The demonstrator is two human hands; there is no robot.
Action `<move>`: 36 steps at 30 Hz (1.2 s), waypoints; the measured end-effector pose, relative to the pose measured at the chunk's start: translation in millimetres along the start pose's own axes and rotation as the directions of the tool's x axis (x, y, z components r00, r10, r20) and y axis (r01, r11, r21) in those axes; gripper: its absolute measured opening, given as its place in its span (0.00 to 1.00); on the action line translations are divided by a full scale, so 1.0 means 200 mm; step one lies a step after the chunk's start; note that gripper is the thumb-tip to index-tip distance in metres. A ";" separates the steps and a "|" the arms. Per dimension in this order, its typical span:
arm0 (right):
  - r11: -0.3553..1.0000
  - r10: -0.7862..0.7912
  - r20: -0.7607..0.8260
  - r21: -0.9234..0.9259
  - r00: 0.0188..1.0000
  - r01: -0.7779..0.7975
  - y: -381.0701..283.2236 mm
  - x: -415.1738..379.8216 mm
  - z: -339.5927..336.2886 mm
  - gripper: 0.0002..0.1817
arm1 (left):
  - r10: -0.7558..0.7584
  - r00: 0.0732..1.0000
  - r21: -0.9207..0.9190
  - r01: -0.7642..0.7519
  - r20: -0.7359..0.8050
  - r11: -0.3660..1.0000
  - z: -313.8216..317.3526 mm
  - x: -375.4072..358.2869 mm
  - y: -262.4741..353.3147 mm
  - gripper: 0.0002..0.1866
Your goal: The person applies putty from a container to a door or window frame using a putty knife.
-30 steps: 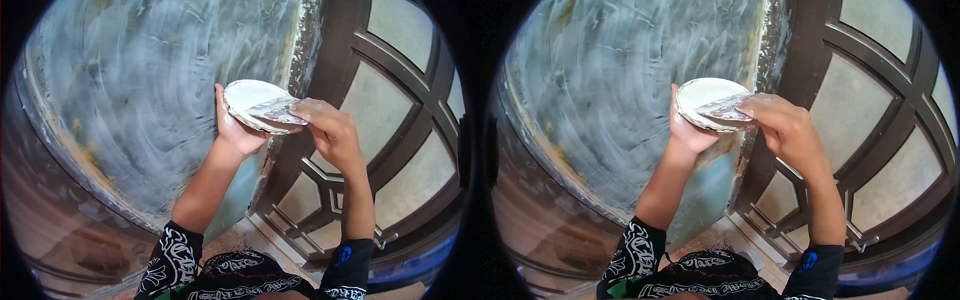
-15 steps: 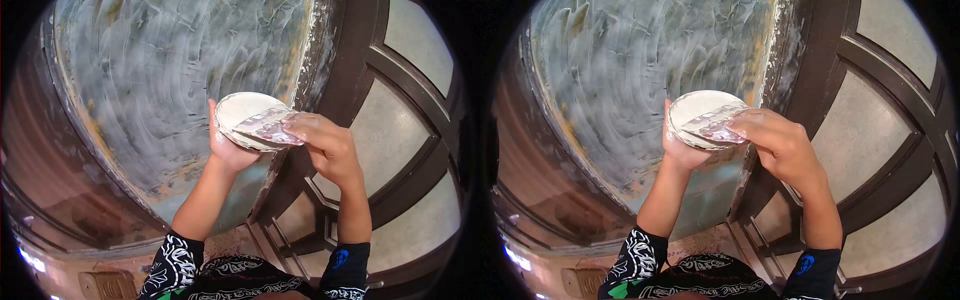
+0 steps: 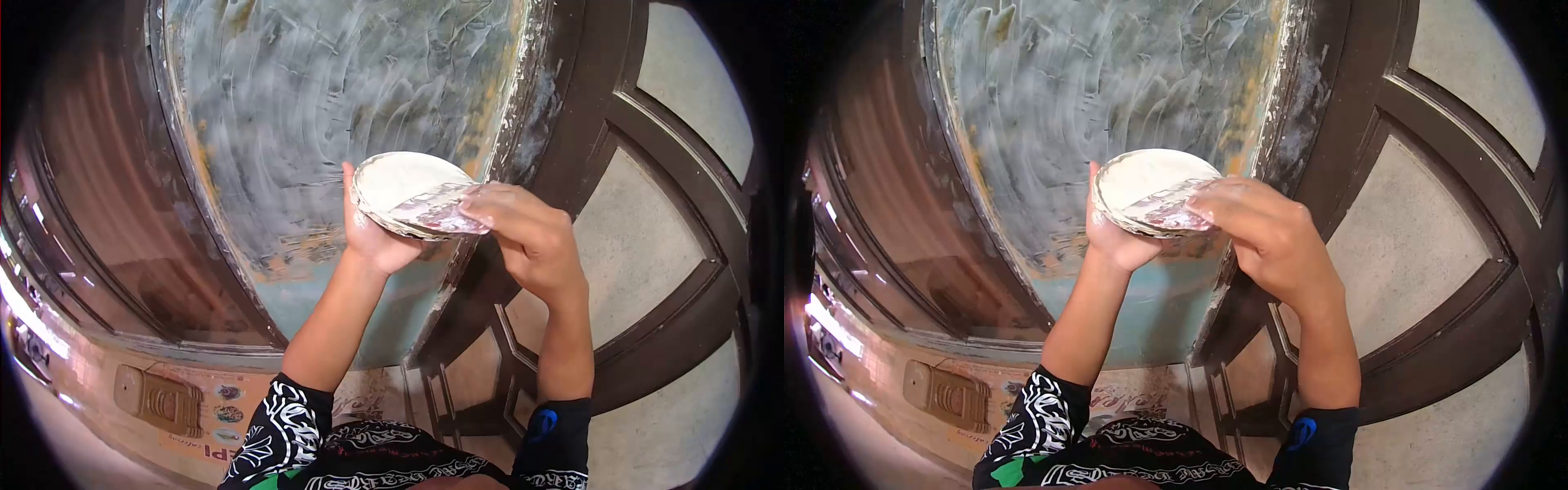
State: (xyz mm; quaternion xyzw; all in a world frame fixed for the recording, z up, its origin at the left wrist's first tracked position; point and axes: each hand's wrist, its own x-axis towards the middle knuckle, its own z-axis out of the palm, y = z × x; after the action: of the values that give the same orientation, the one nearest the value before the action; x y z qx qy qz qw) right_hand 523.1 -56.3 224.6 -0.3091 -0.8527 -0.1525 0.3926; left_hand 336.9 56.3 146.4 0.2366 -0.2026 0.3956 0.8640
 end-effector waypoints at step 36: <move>0.612 0.576 -0.500 0.789 0.646 0.065 0.42 0.44 -0.05 0.08 | 0.114 0.993 0.174 -0.117 0.028 0.978 0.17 0.00 0.18 0.52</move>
State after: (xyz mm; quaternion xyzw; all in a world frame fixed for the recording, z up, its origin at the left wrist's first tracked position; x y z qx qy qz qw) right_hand 539.0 39.1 300.0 -0.1636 -0.5503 0.1690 0.8012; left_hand 303.2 57.5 182.3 0.3029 -0.1881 0.4594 0.8135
